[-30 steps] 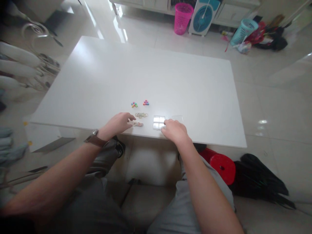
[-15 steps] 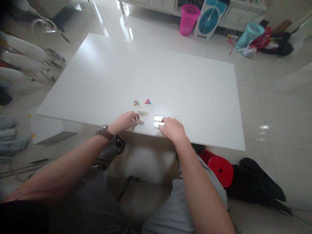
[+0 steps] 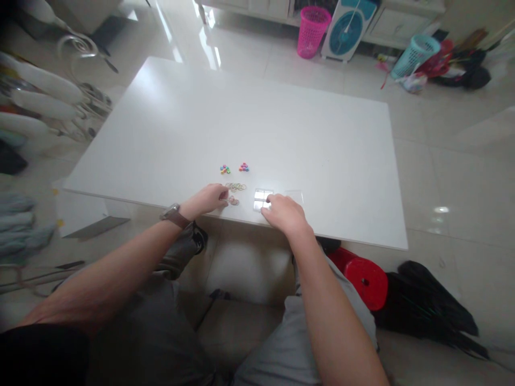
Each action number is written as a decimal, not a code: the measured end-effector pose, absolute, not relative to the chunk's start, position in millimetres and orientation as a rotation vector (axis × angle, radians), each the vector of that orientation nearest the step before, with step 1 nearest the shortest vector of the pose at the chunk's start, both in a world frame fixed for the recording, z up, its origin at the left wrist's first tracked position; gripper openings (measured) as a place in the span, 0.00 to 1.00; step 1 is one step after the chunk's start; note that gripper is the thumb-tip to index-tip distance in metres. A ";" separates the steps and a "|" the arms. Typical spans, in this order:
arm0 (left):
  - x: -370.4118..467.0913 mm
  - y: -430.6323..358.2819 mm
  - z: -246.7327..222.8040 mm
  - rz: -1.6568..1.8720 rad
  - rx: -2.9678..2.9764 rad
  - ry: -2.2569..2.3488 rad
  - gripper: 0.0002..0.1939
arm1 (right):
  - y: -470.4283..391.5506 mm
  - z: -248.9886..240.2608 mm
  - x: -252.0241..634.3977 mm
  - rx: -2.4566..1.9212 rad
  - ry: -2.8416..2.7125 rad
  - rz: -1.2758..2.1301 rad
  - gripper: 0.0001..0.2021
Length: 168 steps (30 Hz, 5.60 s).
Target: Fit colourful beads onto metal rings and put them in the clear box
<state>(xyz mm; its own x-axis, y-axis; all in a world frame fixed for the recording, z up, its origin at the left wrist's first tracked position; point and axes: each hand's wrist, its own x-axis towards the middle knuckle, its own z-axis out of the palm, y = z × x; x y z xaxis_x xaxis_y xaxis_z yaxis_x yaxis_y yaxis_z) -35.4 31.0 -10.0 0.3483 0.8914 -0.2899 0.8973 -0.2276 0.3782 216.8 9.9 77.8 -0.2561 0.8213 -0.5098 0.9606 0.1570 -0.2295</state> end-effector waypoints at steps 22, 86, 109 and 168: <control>-34.0 30.2 30.5 0.071 2.026 1.520 0.14 | 6.9 69.9 208.2 1.630 2.176 -0.715 0.19; -7.8 21.9 47.9 0.493 1.522 1.199 0.09 | -0.1 72.6 172.2 1.927 2.478 -0.718 0.10; -8.2 22.1 40.3 0.533 1.489 1.159 0.08 | 0.2 71.3 172.8 1.920 2.494 -0.688 0.10; -7.7 20.5 48.8 0.560 1.555 1.159 0.10 | 4.2 71.2 174.9 2.039 2.507 -1.091 0.08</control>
<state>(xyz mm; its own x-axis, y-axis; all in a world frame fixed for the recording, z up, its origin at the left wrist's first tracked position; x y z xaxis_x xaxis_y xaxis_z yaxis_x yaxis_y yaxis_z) -7.7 20.5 48.8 0.4174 0.8839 -0.2110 0.3836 0.0391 0.9227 174.9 4.2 71.2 -0.2623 0.9481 -0.1799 0.7781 0.0975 -0.6206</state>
